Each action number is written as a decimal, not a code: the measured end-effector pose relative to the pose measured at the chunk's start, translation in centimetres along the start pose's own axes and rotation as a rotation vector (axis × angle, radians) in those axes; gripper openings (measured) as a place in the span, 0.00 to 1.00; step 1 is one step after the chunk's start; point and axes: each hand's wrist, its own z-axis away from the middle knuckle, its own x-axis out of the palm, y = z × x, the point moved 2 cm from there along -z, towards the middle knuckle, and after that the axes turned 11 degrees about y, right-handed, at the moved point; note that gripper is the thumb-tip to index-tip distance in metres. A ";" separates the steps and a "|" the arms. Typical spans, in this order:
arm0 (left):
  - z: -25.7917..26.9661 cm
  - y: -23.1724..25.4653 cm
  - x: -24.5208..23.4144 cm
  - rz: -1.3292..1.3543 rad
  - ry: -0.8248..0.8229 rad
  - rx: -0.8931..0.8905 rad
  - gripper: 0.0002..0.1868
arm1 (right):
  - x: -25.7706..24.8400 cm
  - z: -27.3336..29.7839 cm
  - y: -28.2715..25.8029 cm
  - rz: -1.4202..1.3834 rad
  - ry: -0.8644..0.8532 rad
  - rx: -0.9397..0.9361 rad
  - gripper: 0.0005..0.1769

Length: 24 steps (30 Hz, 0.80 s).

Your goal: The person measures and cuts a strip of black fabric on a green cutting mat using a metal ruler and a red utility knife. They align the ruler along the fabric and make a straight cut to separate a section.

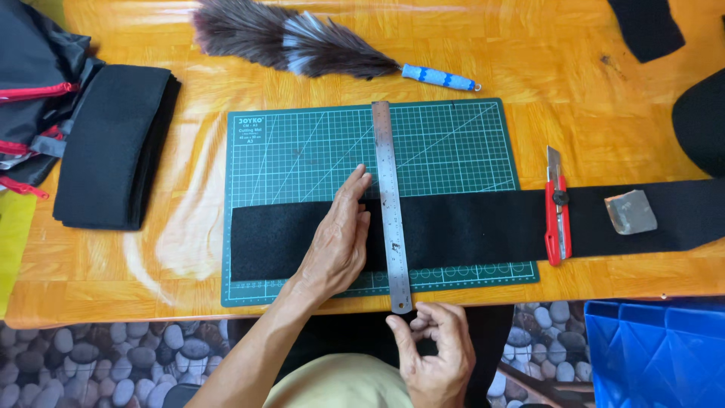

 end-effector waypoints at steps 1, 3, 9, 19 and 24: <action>0.1 0.0 0.0 -0.003 -0.005 -0.005 0.26 | -0.1 0.3 0.4 0.000 -0.002 0.007 0.17; 0.0 0.1 0.1 0.001 0.005 -0.017 0.25 | -0.2 0.8 1.4 -0.004 -0.023 0.121 0.20; -0.3 0.2 0.1 -0.026 -0.003 -0.012 0.22 | 0.1 0.7 1.8 0.036 -0.059 0.180 0.28; -0.4 0.7 0.7 -0.197 -0.053 0.121 0.23 | 0.7 -0.4 0.9 0.135 -0.034 -0.063 0.20; -0.1 0.5 1.2 -0.313 -0.065 0.191 0.24 | 1.2 0.3 1.8 0.148 0.034 -0.064 0.18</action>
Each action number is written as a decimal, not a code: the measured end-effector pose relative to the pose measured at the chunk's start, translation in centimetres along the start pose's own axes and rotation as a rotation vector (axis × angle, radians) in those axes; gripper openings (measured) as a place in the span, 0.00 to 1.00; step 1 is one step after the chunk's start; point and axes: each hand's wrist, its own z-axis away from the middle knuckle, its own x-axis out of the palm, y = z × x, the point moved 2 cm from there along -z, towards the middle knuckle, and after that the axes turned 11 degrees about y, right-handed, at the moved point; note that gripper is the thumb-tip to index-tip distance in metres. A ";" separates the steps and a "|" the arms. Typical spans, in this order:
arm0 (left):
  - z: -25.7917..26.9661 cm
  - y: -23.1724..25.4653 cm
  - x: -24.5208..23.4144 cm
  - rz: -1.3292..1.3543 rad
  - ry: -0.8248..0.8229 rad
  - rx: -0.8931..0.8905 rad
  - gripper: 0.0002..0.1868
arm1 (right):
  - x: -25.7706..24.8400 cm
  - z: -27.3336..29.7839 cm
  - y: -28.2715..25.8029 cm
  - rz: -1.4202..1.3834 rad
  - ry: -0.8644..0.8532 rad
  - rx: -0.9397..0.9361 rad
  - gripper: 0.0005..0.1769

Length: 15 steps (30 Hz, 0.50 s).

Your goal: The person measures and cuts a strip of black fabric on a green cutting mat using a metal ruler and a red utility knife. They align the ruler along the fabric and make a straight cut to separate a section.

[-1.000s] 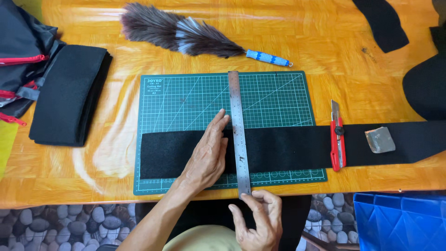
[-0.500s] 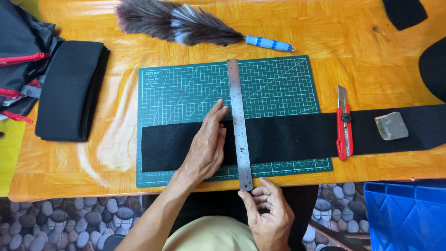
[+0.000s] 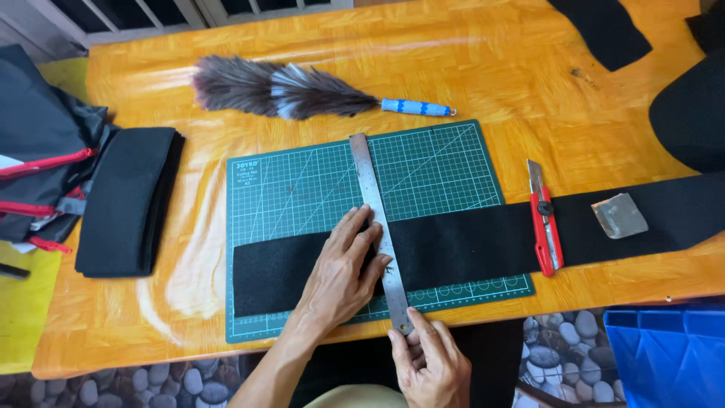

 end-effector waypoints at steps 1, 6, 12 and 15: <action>0.0 0.0 0.0 -0.001 -0.005 0.012 0.24 | 0.0 0.0 0.0 -0.002 0.012 0.004 0.18; -0.1 0.3 0.0 -0.013 -0.023 0.002 0.22 | 0.6 1.1 0.5 0.018 0.034 0.018 0.26; -0.1 0.3 0.0 -0.035 -0.039 -0.003 0.23 | 0.9 1.4 0.4 0.009 0.051 0.029 0.18; -0.2 0.4 -0.1 -0.029 -0.028 0.014 0.22 | 0.7 1.3 0.1 0.018 0.019 0.022 0.18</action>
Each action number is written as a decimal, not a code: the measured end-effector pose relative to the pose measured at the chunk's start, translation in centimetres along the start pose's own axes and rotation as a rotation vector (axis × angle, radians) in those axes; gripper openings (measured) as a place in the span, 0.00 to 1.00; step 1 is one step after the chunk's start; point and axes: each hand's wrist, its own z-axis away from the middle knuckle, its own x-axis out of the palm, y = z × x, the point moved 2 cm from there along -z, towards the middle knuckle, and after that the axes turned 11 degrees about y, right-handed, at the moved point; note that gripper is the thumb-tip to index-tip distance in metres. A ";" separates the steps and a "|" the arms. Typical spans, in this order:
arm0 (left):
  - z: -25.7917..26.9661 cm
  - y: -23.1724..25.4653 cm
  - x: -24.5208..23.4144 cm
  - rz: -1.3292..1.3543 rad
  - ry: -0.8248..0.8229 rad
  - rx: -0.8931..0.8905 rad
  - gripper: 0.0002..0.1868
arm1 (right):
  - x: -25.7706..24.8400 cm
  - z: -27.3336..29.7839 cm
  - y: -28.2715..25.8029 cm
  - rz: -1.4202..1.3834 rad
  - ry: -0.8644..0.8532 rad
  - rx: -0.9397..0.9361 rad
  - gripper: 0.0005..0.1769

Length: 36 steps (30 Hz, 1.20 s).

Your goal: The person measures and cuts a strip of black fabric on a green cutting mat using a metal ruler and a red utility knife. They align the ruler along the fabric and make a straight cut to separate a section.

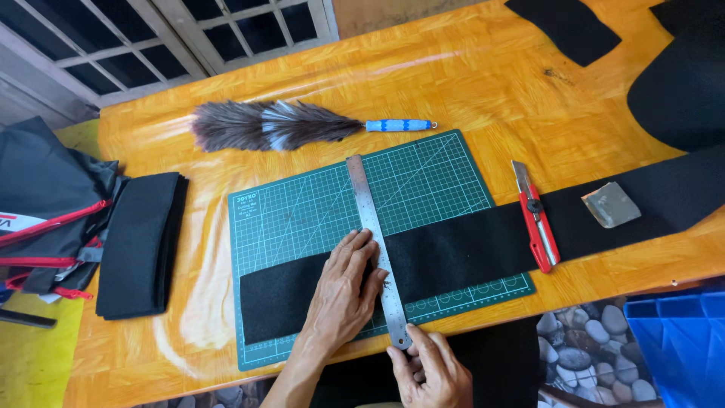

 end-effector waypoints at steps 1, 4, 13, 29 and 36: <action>-0.1 0.1 0.0 0.001 -0.003 0.003 0.22 | 0.0 0.0 -0.1 0.002 0.003 0.003 0.18; -0.2 0.2 -0.2 0.005 -0.009 -0.003 0.22 | 0.0 0.2 0.0 -0.018 0.009 0.013 0.19; -0.2 0.2 -0.3 0.031 -0.020 -0.029 0.21 | 0.4 0.6 0.5 0.005 0.002 -0.015 0.19; -0.3 0.3 -0.3 0.038 -0.012 -0.029 0.20 | 0.3 0.6 0.7 -0.028 -0.023 -0.011 0.18; -0.2 0.1 -0.2 0.038 -0.010 -0.023 0.20 | 0.0 0.3 0.5 -0.036 -0.033 -0.028 0.19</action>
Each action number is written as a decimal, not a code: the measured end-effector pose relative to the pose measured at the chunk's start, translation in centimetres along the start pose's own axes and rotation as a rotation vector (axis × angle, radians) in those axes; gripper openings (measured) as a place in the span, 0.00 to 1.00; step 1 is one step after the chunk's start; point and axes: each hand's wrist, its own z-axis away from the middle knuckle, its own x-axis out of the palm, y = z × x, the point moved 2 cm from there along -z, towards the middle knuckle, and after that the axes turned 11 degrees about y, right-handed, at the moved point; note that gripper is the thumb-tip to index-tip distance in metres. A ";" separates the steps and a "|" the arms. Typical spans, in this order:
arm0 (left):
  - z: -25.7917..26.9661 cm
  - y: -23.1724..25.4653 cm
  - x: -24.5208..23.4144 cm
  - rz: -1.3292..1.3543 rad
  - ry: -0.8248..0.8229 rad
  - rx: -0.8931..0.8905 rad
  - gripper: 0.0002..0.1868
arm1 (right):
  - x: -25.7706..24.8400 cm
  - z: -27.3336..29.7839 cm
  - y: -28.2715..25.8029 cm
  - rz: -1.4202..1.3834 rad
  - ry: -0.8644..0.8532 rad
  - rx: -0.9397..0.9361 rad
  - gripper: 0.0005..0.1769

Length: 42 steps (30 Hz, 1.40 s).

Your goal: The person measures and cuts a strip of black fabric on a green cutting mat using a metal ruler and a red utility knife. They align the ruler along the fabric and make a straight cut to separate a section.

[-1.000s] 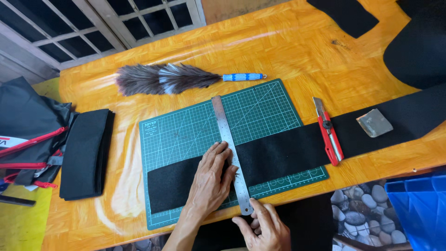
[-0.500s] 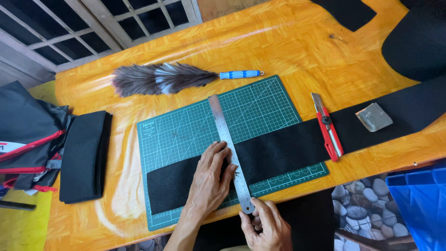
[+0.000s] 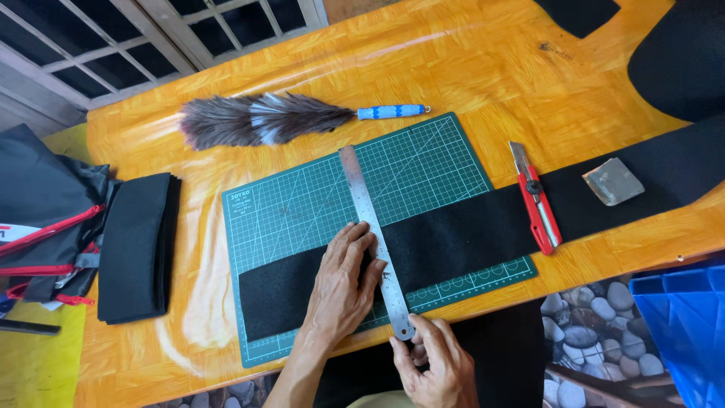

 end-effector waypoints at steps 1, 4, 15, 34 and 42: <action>0.0 0.0 0.0 0.000 -0.002 -0.002 0.20 | 0.0 0.0 0.1 0.001 -0.001 0.002 0.19; 0.0 0.0 0.0 0.002 0.002 0.004 0.20 | 0.0 0.0 0.1 -0.007 -0.018 -0.005 0.20; -0.3 0.4 -0.3 -0.011 -0.009 -0.001 0.20 | -0.1 -0.3 -0.1 -0.003 0.007 -0.038 0.20; 0.0 -0.1 0.2 -0.046 -0.030 0.012 0.24 | -0.5 0.0 -0.3 -0.022 0.016 0.027 0.17; 0.0 0.0 0.2 -0.054 -0.010 0.033 0.24 | -0.8 -0.3 -0.6 -0.033 0.017 0.013 0.17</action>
